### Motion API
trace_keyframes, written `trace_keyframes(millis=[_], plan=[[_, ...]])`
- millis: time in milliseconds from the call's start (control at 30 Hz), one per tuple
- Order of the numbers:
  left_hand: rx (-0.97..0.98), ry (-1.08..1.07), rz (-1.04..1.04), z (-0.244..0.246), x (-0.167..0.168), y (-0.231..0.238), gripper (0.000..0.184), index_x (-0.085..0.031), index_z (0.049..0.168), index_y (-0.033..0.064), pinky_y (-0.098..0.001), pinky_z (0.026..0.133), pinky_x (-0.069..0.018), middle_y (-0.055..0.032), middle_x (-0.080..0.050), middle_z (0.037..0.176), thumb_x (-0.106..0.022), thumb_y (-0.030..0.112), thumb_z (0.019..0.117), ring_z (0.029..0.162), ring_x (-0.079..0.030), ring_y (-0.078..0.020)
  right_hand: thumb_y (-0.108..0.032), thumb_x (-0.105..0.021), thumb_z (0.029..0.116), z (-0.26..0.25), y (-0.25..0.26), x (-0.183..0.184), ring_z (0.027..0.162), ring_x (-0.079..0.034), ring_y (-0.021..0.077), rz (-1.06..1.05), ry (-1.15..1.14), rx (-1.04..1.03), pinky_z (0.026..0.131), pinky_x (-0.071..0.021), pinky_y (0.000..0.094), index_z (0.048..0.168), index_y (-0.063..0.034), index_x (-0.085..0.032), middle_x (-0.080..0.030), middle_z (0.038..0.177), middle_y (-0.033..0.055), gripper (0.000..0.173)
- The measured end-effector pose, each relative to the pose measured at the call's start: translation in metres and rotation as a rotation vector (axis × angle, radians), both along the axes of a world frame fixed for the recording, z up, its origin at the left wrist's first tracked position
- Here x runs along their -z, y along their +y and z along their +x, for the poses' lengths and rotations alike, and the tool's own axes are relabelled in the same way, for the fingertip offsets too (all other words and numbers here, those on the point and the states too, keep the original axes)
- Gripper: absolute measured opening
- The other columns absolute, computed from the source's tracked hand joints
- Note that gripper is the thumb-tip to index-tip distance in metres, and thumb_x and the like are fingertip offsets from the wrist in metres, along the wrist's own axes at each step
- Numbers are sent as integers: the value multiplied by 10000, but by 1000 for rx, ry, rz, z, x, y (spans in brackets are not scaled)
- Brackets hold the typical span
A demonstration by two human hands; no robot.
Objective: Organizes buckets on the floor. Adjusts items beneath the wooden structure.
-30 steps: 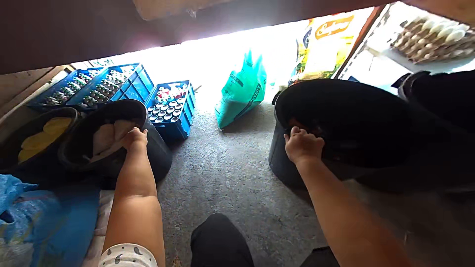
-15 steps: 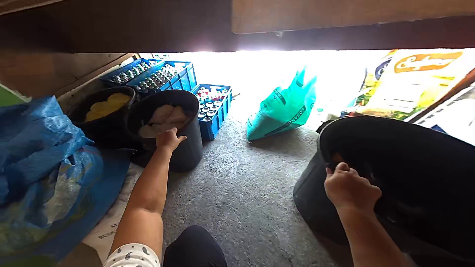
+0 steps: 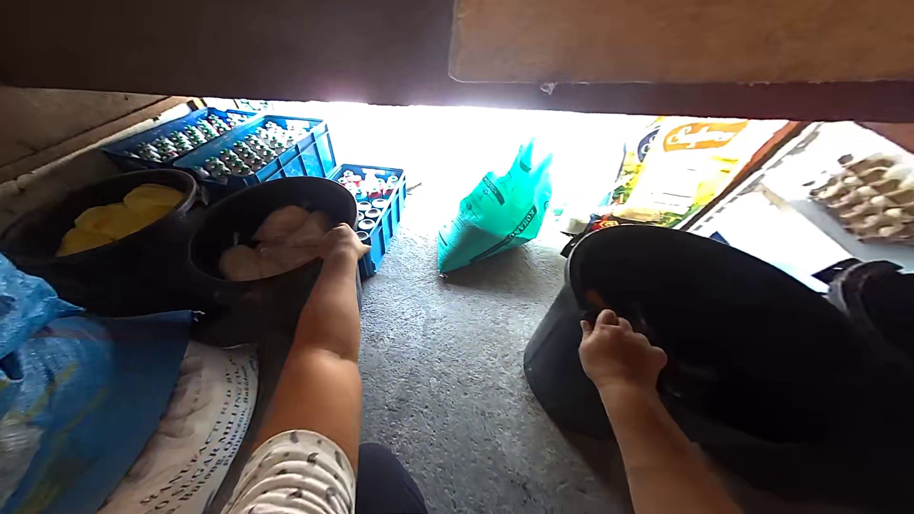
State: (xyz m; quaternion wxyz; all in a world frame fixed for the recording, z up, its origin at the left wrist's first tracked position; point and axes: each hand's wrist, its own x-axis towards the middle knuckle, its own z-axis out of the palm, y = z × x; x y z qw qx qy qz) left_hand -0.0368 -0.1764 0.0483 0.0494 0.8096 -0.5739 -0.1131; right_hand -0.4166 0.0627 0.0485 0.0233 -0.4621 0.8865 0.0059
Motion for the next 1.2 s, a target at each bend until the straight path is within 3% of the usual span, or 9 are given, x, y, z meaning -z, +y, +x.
trace_keyframes(millis=[100, 167, 433, 600, 733, 833, 933, 1033, 1200], plan=[[-100, -42, -103, -9, 9, 9, 323, -642, 1243, 57, -649, 845, -554, -231, -700, 1191, -622, 233, 973, 1111, -684, -431, -392, -393, 1108, -3, 0, -3, 1238, -609, 428, 52, 21, -3, 968, -473, 624, 1449, -32, -518, -604, 1376, 236, 512], [-62, -69, -125, -5, 9, 19, 265, -649, 1232, 65, -643, 844, -555, -234, -705, 1171, -535, 198, 1034, 1103, -686, -440, -394, -393, 1108, -6, -1, -1, 1225, -618, 418, 47, 26, -15, 963, -477, 617, 1436, -40, -531, -613, 1366, 228, 502], [276, -183, -132, 35, 13, 89, 304, -661, 1172, 41, -682, 837, -538, -249, -713, 1078, -602, 309, 1044, 1055, -690, -472, -360, -440, 1100, -8, -2, 6, 1166, -633, 457, -51, -8, -26, 952, -460, 643, 1298, -6, -620, -654, 1264, 260, 445], [586, -154, -220, 89, 16, 150, 459, -688, 967, 14, -626, 798, -558, -211, -706, 883, -682, 472, 970, 916, -715, -422, -352, -446, 1100, -9, -2, 8, 1140, -638, 471, -64, 1, -39, 923, -463, 656, 1293, 18, -611, -647, 1251, 284, 449], [676, 23, -189, 108, 3, 167, 784, -683, 911, -45, -655, 787, -532, -246, -681, 833, -455, 703, 975, 870, -700, -445, -353, -435, 1104, -6, -2, 2, 1165, -627, 474, -18, -1, -23, 934, -459, 652, 1365, 9, -574, -626, 1299, 281, 467], [558, 227, -4, 56, -24, 155, 607, -695, 1125, -8, -654, 919, -496, -240, -697, 1022, -490, 558, 1049, 1020, -675, -410, -344, -445, 1101, -5, -3, 0, 1182, -618, 485, -39, -19, -8, 952, -454, 661, 1363, 17, -580, -621, 1312, 293, 466], [499, 229, 140, -29, -29, 124, 654, -598, 1370, 31, -625, 1013, -491, -231, -682, 1215, -658, 547, 972, 1161, -658, -390, -360, -429, 1104, -2, -4, -2, 1221, -604, 458, 8, -49, 21, 989, -444, 639, 1353, 2, -583, -622, 1325, 264, 466], [409, 76, 200, -98, -11, 87, 675, -497, 1378, -25, -629, 926, -541, -275, -663, 1185, -744, 419, 933, 1114, -673, -431, -364, -429, 1102, -4, -4, -1, 1213, -618, 425, 23, -36, 19, 991, -453, 614, 1338, -18, -600, -643, 1309, 234, 452], [220, -13, 107, -129, -5, 77, 429, -573, 1301, 9, -624, 907, -549, -255, -683, 1193, -661, 270, 972, 1116, -684, -422, -377, -459, 1089, -11, -5, 5, 1170, -638, 408, 11, 2, 2, 956, -472, 601, 1305, -33, -619, -658, 1279, 212, 436]])
